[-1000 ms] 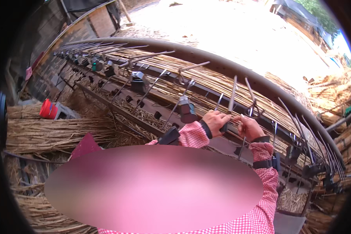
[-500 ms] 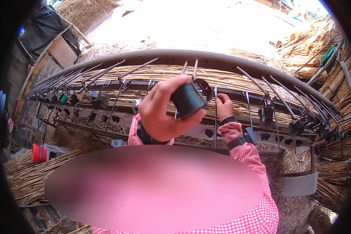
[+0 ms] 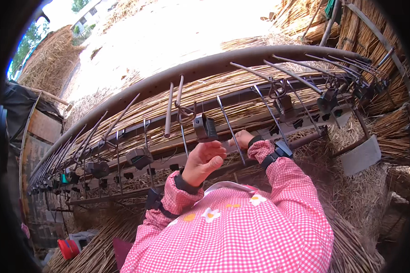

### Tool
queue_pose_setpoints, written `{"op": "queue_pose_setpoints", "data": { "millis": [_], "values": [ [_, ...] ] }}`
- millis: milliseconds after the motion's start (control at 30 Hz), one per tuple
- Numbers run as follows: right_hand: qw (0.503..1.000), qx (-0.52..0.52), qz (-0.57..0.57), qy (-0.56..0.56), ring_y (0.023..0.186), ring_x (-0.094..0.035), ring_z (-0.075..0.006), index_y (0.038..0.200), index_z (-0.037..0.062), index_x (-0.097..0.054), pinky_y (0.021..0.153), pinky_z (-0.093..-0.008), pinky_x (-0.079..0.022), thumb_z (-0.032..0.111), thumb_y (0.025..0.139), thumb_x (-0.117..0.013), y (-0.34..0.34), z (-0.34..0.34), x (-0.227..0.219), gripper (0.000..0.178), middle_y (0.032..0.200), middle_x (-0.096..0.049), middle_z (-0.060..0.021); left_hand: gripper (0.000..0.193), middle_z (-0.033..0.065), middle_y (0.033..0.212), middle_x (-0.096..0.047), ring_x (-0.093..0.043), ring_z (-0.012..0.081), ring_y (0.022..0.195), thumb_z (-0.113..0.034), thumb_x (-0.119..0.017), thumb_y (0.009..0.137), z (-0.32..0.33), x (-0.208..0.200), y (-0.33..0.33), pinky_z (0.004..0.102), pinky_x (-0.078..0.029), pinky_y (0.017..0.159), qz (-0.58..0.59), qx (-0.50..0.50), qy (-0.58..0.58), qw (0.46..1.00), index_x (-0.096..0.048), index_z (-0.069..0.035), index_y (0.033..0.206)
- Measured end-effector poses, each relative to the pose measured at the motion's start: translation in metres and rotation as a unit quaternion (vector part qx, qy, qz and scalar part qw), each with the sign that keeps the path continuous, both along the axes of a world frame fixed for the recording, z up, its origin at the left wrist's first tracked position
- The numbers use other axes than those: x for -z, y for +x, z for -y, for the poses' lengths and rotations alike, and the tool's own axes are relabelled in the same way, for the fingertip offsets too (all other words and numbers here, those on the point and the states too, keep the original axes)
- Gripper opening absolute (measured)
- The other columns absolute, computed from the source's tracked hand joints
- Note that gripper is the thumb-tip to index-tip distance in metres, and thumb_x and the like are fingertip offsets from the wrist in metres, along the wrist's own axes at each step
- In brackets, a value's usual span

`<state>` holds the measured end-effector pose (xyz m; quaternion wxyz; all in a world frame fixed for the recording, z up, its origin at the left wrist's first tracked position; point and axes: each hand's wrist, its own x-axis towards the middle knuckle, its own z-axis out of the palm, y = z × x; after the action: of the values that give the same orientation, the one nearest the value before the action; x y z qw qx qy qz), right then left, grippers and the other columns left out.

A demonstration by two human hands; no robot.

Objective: Threading and placing spools onto a machine for weaving straw or reed mats.

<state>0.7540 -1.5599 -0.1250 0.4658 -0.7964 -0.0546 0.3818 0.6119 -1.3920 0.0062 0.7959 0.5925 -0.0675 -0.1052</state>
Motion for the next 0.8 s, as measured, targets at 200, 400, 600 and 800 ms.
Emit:
{"op": "queue_pose_setpoints", "data": {
  "millis": [200, 400, 600, 800],
  "values": [
    [0.958, 0.04, 0.182, 0.22, 0.064, -0.057, -0.0142, 0.074, -0.0017, -0.062, 0.068, -0.0269, -0.044, 0.017, 0.077, -0.06, -0.09, 0.059, -0.054, 0.019, 0.066, -0.06, -0.0093, 0.075, 0.011, 0.12, -0.042, -0.042, 0.0203, 0.111, -0.03, -0.072, 0.067, 0.062, -0.016, 0.016, 0.0327, -0.036, 0.091, 0.175, 0.049, 0.094, 0.979, -0.031, -0.004, 0.124],
    [0.833, -0.07, -0.199, 0.511, 0.063, -0.057, -0.0194, 0.068, -0.0023, -0.058, 0.065, -0.029, -0.045, 0.043, 0.088, -0.031, -0.117, 0.093, -0.099, 0.057, 0.062, -0.055, -0.0096, 0.089, 0.014, 0.127, -0.032, -0.036, 0.0263, 0.116, -0.042, -0.068, 0.067, 0.132, -0.042, 0.064, 0.0362, -0.035, 0.092, 0.297, -0.088, -0.054, 0.949, -0.016, -0.004, 0.129],
    [0.832, -0.15, -0.208, 0.493, 0.061, -0.058, -0.0208, 0.097, 0.0008, -0.054, 0.058, -0.0319, -0.048, 0.03, 0.088, -0.041, -0.072, 0.125, -0.097, 0.033, 0.065, -0.056, -0.01, 0.036, 0.0177, 0.094, -0.055, -0.057, 0.0306, 0.088, -0.028, -0.034, 0.088, 0.167, -0.094, 0.074, 0.0359, -0.052, 0.07, 0.102, -0.217, -0.361, 0.901, -0.04, 0.002, 0.107],
    [0.833, -0.178, -0.248, 0.462, 0.077, -0.059, -0.0157, 0.125, 0.0056, -0.031, 0.069, -0.0286, -0.049, 0.018, 0.084, -0.052, -0.045, 0.139, -0.11, 0.048, 0.085, -0.059, -0.0095, 0.046, 0.0159, 0.109, -0.051, -0.054, 0.0275, 0.093, -0.038, -0.027, 0.09, 0.172, -0.089, 0.047, 0.0372, -0.051, 0.074, -0.005, -0.219, -0.397, 0.891, -0.043, 0.0, 0.112]
  ]
}}
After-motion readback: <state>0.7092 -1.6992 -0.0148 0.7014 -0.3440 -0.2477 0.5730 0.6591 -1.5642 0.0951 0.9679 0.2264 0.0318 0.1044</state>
